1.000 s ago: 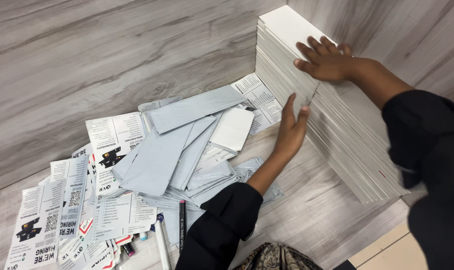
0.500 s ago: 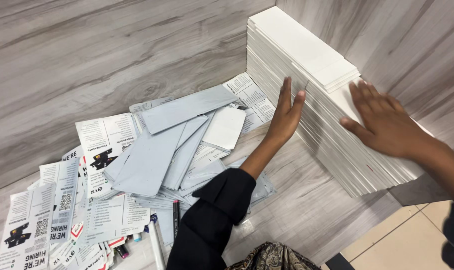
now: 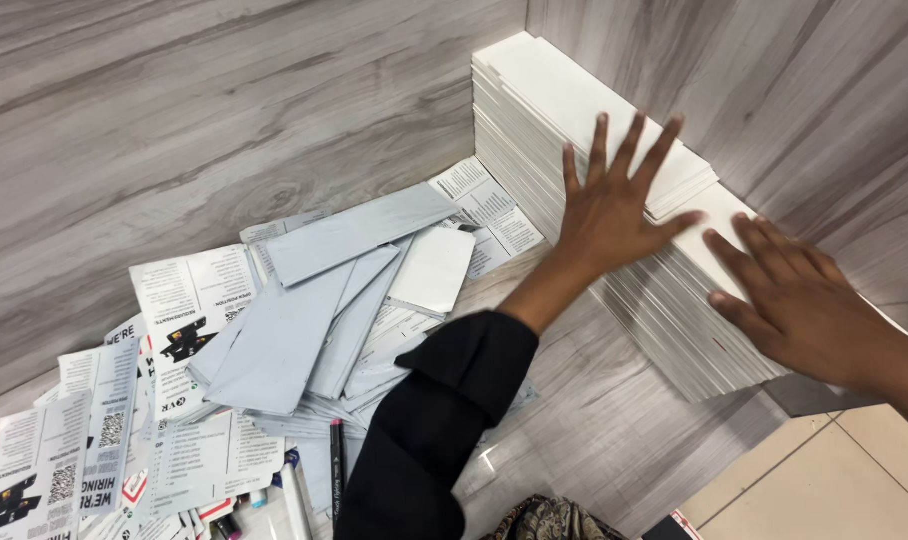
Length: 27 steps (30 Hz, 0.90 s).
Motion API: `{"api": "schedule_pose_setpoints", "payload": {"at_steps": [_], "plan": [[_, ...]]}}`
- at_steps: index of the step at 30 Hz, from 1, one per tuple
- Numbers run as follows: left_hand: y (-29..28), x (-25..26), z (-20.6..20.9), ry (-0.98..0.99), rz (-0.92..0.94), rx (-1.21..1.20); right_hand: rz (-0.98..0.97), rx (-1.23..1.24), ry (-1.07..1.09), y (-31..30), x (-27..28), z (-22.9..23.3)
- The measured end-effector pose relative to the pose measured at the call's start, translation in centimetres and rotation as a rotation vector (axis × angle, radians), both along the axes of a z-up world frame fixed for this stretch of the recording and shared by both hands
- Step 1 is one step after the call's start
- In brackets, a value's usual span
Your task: The person sits on the floor and sorts a large pile of white and gray papers, separating them into neat stacks. They repeatedly pick up sheets, align them, and place them into organized piles on the right side of the frame.
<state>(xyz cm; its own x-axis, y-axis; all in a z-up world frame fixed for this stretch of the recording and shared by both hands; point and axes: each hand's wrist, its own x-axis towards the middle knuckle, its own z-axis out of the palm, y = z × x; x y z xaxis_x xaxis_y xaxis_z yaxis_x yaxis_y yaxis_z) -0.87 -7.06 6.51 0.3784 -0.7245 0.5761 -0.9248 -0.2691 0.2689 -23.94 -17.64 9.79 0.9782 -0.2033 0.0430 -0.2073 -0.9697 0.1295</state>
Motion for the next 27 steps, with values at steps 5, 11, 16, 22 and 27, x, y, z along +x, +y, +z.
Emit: {"api": "schedule_pose_setpoints", "payload": {"at_steps": [5, 11, 16, 22, 27], "plan": [[-1.5, 5.4, 3.4, 0.08, 0.111, 0.26, 0.014, 0.036, -0.061, 0.1, 1.9, 0.2], [-1.6, 9.1, 2.2, 0.124, 0.165, 0.284, -0.053, -0.018, -0.026, 0.6, 2.1, 0.3], [-2.6, 10.0, 1.7, 0.298, 0.023, 0.144, 0.002, 0.076, -0.106, 0.6, 3.7, 0.4], [-1.6, 9.4, 1.9, 0.373, -0.03, 0.15, 0.042, 0.103, -0.12, 0.3, 5.6, 0.6], [-1.1, 6.4, 2.0, 0.065, 0.033, 0.256, 0.06, 0.226, -0.359, 1.3, 5.0, 1.9]]}}
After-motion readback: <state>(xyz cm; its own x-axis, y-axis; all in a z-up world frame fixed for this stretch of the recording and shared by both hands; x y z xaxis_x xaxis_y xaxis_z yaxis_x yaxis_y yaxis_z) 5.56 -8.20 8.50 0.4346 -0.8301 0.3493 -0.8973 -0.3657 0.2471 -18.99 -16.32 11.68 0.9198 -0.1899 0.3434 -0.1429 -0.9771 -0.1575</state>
